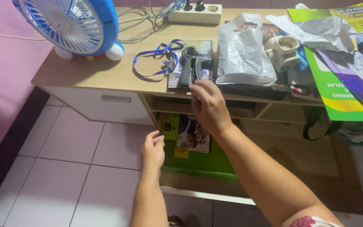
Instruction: The person organizes various items from a cluttered desk into an open drawer. They handle white drawstring bags, a green box, a stapler, a lanyard, a plastic-wrapped item, a power strip, a folder, a brown envelope, a book, a blue cloth, and a white tote bag, placing each into the drawer.
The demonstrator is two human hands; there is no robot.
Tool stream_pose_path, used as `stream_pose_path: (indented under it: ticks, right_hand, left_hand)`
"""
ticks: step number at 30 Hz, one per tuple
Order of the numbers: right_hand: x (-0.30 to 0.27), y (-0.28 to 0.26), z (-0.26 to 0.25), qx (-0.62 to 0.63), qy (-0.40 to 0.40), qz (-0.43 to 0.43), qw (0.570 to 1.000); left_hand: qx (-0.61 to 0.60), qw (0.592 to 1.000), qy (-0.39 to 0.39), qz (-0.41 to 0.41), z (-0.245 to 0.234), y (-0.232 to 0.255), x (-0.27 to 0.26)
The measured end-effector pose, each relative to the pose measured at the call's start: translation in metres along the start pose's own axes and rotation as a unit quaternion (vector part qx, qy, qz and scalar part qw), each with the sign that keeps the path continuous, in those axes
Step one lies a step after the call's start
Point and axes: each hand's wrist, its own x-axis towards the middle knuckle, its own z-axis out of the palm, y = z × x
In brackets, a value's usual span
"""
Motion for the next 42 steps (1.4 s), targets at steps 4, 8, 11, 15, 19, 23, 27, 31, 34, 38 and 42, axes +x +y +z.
stream_pose_path:
  ticks: [4,8,11,15,19,23,27,31,34,38,42]
  right_hand:
    - [0.042,0.006,0.017,-0.094,-0.121,0.112,0.982]
    - [0.052,0.016,0.028,-0.127,-0.295,0.239,0.916]
    - [0.045,0.02,0.032,-0.131,-0.276,0.234,0.923]
    - [0.043,0.024,0.034,-0.172,-0.219,0.224,0.934]
    - [0.045,0.026,0.03,-0.054,-0.158,0.28,0.945]
    - [0.045,0.028,0.025,-0.041,-0.073,0.259,0.962]
    - [0.035,0.018,0.016,-0.002,-0.007,0.163,0.987]
    - [-0.001,-0.01,-0.009,0.081,-0.039,0.103,0.991]
    - [-0.048,-0.041,-0.029,0.147,-0.127,0.108,0.975]
    - [-0.094,-0.066,-0.036,0.223,-0.245,0.104,0.938]
    - [-0.109,-0.073,-0.037,0.403,-0.311,0.335,0.793]
  left_hand:
    - [-0.067,0.997,0.017,0.023,-0.006,0.012,-0.007]
    - [-0.062,0.998,0.015,-0.005,-0.009,0.02,-0.014]
    - [-0.066,0.998,0.012,-0.02,-0.01,0.021,-0.015]
    - [-0.087,0.996,0.006,-0.01,-0.009,0.019,-0.012]
    - [-0.131,0.991,-0.012,0.005,-0.008,0.013,-0.01]
    - [-0.144,0.988,-0.044,-0.021,-0.007,0.014,-0.009]
    - [-0.214,0.973,-0.086,0.008,-0.006,0.023,-0.012]
    - [-0.317,0.941,-0.116,0.019,-0.013,0.031,-0.02]
    - [-0.468,0.873,-0.122,-0.062,-0.013,0.031,-0.019]
    - [-0.569,0.804,-0.169,-0.036,-0.001,0.015,-0.009]
    - [-0.568,0.812,-0.108,-0.08,0.021,0.001,-0.001]
